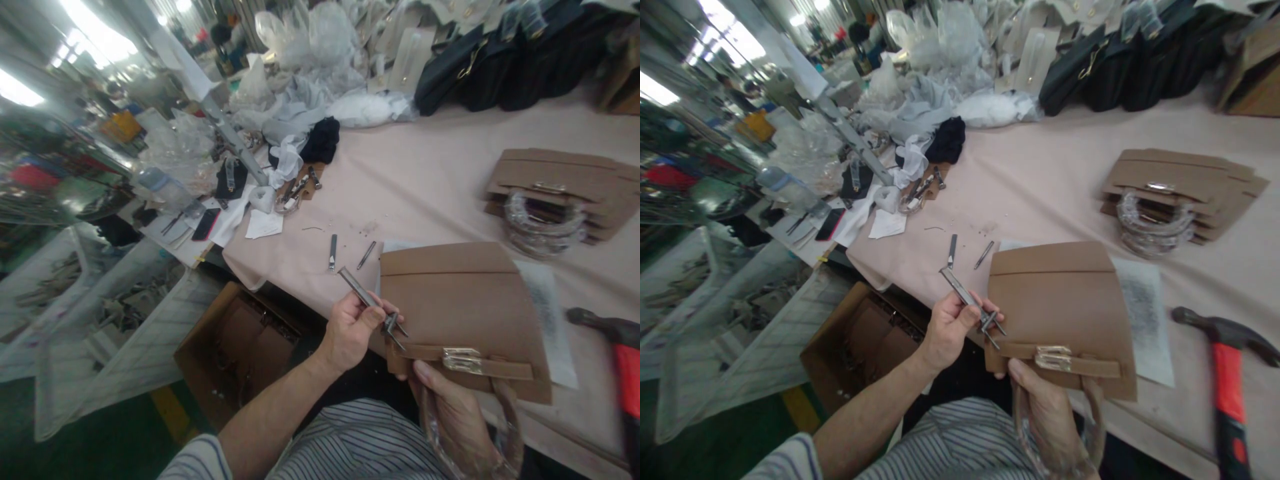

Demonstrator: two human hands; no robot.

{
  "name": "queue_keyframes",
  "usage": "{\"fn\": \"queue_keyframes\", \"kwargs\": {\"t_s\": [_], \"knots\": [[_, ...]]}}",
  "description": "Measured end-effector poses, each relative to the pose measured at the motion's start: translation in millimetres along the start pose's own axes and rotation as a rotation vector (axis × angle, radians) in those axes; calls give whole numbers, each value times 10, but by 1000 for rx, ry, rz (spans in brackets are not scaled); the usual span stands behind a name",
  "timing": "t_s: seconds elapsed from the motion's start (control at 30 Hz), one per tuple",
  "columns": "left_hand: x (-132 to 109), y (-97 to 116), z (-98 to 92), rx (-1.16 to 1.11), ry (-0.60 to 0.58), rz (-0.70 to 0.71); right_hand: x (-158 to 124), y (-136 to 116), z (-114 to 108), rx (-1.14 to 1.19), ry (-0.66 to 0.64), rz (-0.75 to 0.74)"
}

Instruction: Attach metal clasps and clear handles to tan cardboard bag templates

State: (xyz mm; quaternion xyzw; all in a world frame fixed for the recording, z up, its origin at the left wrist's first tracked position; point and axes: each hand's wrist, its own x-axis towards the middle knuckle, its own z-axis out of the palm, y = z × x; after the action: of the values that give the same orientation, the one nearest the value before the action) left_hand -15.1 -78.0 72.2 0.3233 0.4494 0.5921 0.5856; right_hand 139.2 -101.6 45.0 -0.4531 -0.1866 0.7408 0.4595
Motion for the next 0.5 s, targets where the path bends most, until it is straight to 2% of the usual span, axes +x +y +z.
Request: {"fn": "queue_keyframes", "kwargs": {"t_s": [0.2,0.37,0.5], "knots": [[-8,-2,14,-32,9,14,49,16,-57,51,26,83],[-21,-35,5,21,23,16,89,38,-102,-9,42,25],[-34,-16,-20,146,1,94,72,57,-74,-39,52,5]]}}
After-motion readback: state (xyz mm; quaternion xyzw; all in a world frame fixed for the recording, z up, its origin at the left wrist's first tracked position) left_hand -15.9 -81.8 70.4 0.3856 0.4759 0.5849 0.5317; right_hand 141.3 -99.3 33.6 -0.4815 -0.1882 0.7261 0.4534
